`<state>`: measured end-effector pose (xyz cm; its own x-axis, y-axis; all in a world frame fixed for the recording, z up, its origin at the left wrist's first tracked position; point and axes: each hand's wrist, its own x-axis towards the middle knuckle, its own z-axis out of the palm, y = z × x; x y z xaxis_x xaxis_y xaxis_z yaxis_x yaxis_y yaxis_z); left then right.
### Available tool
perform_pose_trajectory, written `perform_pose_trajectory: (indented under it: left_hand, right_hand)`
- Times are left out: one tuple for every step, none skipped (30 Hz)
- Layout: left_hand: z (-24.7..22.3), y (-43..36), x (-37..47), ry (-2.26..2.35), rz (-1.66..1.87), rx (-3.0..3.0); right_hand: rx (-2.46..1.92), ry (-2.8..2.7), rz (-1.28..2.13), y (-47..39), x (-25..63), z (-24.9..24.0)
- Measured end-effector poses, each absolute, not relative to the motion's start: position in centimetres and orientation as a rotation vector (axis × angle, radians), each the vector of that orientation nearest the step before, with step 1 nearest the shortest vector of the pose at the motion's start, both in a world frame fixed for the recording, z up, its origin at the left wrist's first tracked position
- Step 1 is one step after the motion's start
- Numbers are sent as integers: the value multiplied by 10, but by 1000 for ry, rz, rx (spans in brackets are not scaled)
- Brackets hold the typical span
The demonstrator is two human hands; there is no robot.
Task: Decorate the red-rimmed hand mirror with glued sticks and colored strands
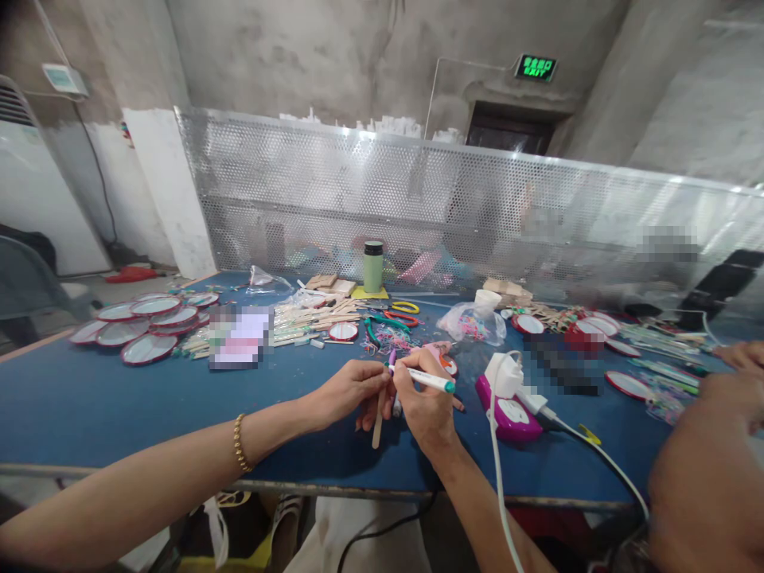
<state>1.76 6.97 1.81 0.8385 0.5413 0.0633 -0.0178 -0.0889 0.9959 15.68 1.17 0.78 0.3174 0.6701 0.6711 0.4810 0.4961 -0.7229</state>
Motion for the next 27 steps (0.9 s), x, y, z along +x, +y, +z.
perform_pose_trajectory:
  left_hand:
    - [18,70,18,421,491,1603]
    - [17,70,18,420,492,1601]
    - [17,70,18,420,494,1599]
    - [17,70,18,419,492,1599]
    - [17,70,18,418,490,1600]
    - [17,70,17,417,489,1602]
    - [18,70,17,416,487,1603]
    - [18,70,17,415,487,1602]
    - [18,69,17,414,488,1601]
    - [18,69,17,414,490,1597]
    - [18,69,17,414,491,1593]
    - [19,69,17,416,490,1590]
    - [19,69,17,418,492,1588]
    - [19,69,17,420,492,1589]
    - [19,69,18,421,491,1590]
    - [19,69,18,420,492,1592]
    - [19,69,18,419,494,1594]
    - [19,70,18,416,495,1597]
    - [19,70,18,414,495,1599]
    - [19,70,18,414,495,1601]
    - [19,70,17,417,494,1602]
    - [19,70,17,420,492,1602]
    - [19,69,17,424,490,1602]
    - [19,69,16,427,489,1602]
    - [20,69,16,428,489,1602]
    - [20,69,16,427,488,1602]
    - [20,69,15,425,489,1601]
  right_hand:
    - [-1131,-1322,167,12,157,8]
    - [-1131,-1324,167,12,157,8]
    - [-1131,-1325,166,12,157,8]
    - [-1132,-1326,166,12,157,8]
    - [-1134,-1327,165,12,157,8]
    - [-1136,-1328,164,12,157,8]
    - [-1137,-1325,162,12,157,8]
    - [-1137,-1319,161,12,157,7]
    - [-1135,-1313,161,12,157,7]
    - [-1134,-1309,162,12,158,7]
    - [-1132,-1305,163,12,158,6]
    - [-1132,-1304,165,12,158,6]
    - [-1132,-1306,165,12,158,6]
    - [-1134,-1309,165,12,158,7]
    - [-1136,-1311,164,12,158,7]
    - [-1138,-1314,161,12,157,7]
    - [-1140,-1317,158,12,157,7]
    - [-1141,-1320,154,12,157,7]
    - [-1141,-1323,151,12,157,8]
    - [-1141,-1326,149,12,157,8]
    - [-1141,-1326,149,12,156,8]
    - [-1142,-1327,150,12,156,8]
    - [-1142,-1326,152,13,156,8]
    - [-1141,-1323,153,13,156,8]
    - [-1140,-1319,154,13,157,8]
    - [-1136,-1313,155,13,157,8]
    - [-1133,-1308,160,13,157,8]
